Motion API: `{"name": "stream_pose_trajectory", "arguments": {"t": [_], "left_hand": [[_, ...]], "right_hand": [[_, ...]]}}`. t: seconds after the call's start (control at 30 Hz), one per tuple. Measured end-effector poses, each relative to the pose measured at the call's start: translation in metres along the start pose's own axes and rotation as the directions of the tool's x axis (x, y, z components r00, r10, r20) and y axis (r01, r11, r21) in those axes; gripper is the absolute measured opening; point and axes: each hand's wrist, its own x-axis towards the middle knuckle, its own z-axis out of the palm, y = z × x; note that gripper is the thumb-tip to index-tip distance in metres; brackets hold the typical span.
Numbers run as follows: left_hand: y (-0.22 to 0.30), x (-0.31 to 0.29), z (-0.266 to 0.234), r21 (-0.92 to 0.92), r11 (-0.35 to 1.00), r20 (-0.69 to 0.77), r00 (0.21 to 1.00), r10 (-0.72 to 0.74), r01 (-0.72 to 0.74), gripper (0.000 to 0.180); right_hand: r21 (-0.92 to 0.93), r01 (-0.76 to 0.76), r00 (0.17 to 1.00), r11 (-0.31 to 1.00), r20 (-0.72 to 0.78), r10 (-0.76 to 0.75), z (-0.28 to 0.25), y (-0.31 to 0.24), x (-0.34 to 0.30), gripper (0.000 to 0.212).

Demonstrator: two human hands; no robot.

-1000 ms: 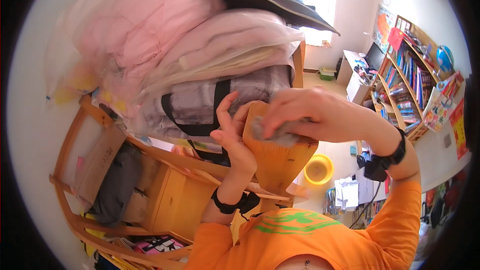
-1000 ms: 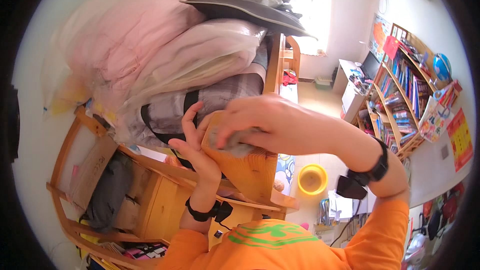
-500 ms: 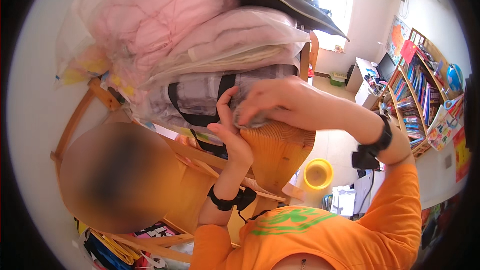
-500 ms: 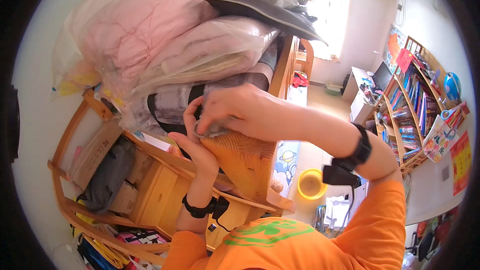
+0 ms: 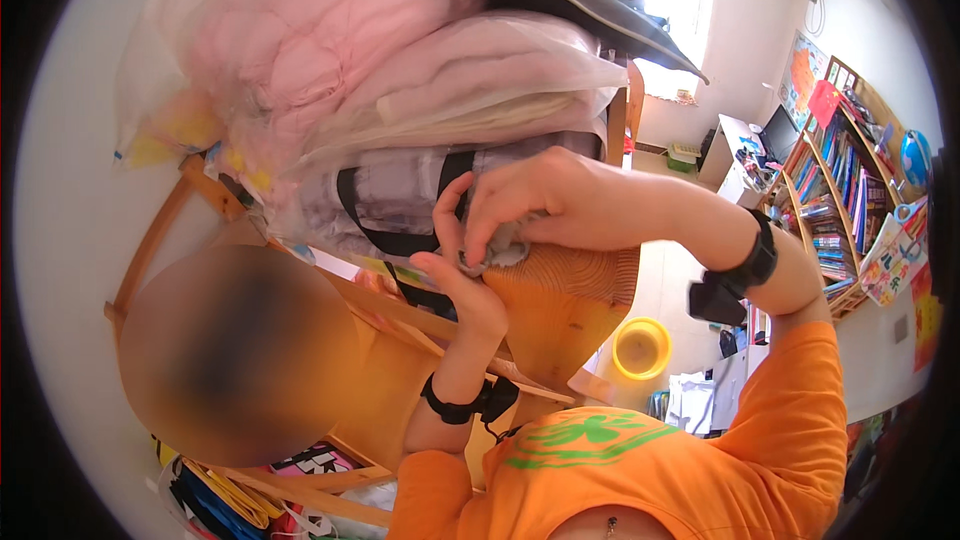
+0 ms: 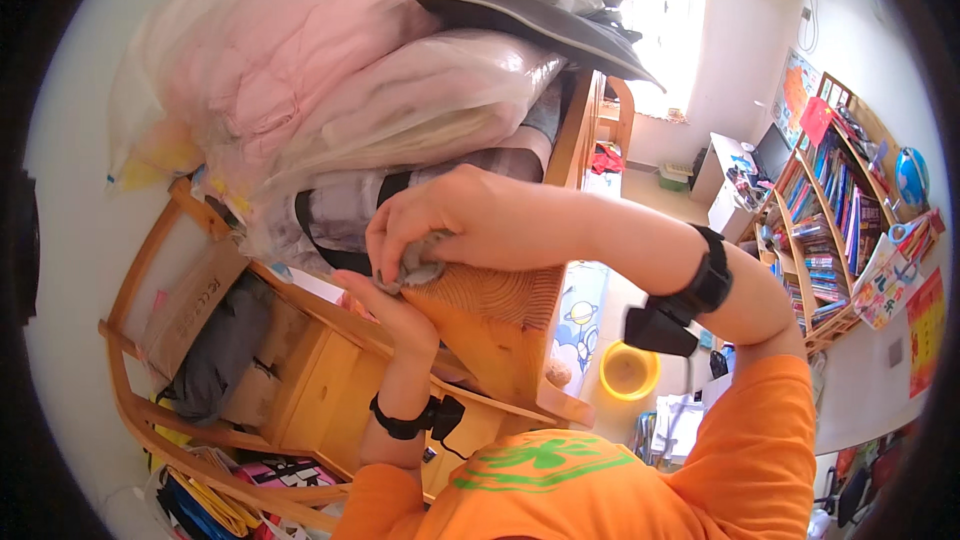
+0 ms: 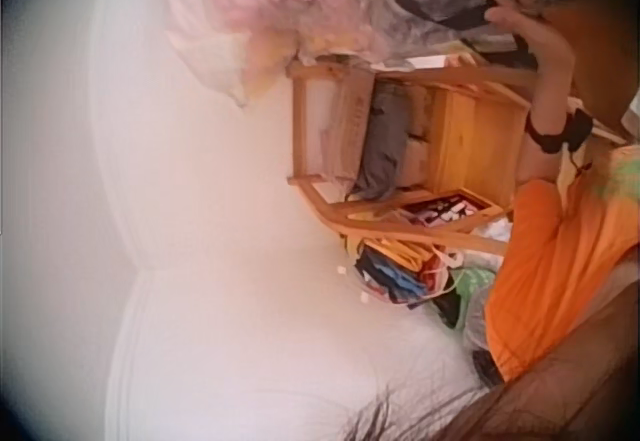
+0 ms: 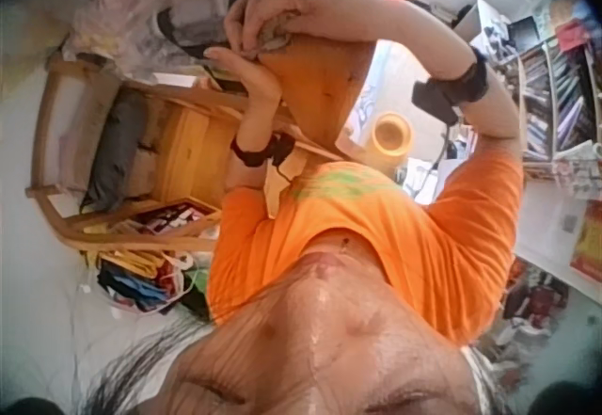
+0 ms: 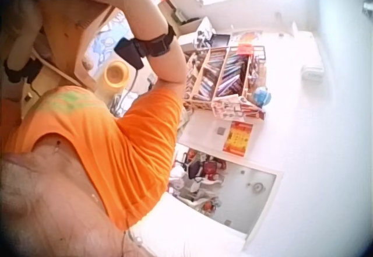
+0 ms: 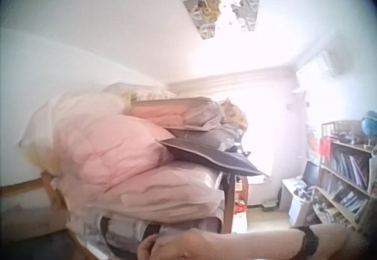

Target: The person is wiping down a wooden bed frame using a cloth.

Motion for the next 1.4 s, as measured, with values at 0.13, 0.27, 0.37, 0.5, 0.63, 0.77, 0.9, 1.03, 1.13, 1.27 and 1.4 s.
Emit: {"name": "stream_pose_trajectory", "arguments": {"t": [0.13, 0.27, 0.37, 0.5, 0.63, 0.77, 0.9, 1.03, 1.13, 1.27, 1.4], "left_hand": [[-0.001, -0.004, -0.014, -0.079, 0.995, 0.235, 0.971, -0.039, 0.059, 0.097], [-0.002, -0.004, -0.018, -0.109, 0.991, 0.246, 0.968, -0.049, 0.078, 0.096], [-0.007, 0.003, -0.016, -0.114, 0.993, 0.350, 0.935, 0.055, -0.016, 0.088], [0.025, -0.010, -0.009, 0.544, 0.483, 0.297, 0.696, 0.654, -0.686, 0.045], [0.070, -0.040, 0.028, 0.371, 0.463, 0.714, 0.566, 0.412, -0.805, 0.051], [0.062, -0.046, 0.049, 0.338, 0.559, 0.830, 0.519, 0.202, -0.758, 0.057], [0.062, -0.042, 0.044, 0.371, 0.531, 0.721, 0.597, 0.352, -0.761, 0.033], [0.072, -0.051, 0.044, 0.356, 0.819, 0.632, 0.761, 0.143, -0.450, 0.027], [0.079, -0.058, 0.047, 0.390, 0.821, 0.632, 0.770, 0.091, -0.418, 0.032], [0.076, -0.066, 0.065, 0.492, 0.624, 0.715, 0.691, 0.108, -0.607, 0.047], [0.059, -0.063, 0.072, 0.334, 0.155, 0.906, 0.362, 0.221, -0.930, 0.045]], "right_hand": [[-0.065, 0.008, 0.997, 0.998, -0.070, -0.013, 0.001, -0.011, -0.048, 0.027], [0.092, -0.031, 1.000, 0.995, 0.004, 0.031, -0.015, -0.023, -0.118, 0.018], [0.015, -0.228, 0.920, 0.974, -0.325, 0.220, -0.003, -0.019, -0.152, 0.022], [0.208, -0.292, 0.751, 0.934, -0.554, 0.359, 0.011, -0.010, -0.158, 0.053], [0.195, -0.066, 0.799, 0.979, -0.577, 0.169, 0.023, -0.016, -0.156, 0.058], [-0.067, -0.005, 0.878, 0.998, -0.477, -0.028, 0.025, -0.036, -0.153, 0.067], [0.346, 0.092, 0.898, 0.934, -0.435, 0.072, 0.028, -0.042, -0.158, 0.078], [0.437, -0.231, 0.757, 0.869, -0.481, 0.443, 0.027, -0.041, -0.175, 0.066], [0.023, -0.398, 0.744, 0.917, -0.577, 0.338, 0.024, -0.047, -0.183, 0.025], [-0.392, -0.346, 0.481, 0.852, -0.854, -0.198, 0.028, -0.041, -0.183, 0.024], [-0.586, -0.470, 0.395, 0.661, -0.809, -0.436, 0.045, -0.038, -0.188, 0.020]]}}
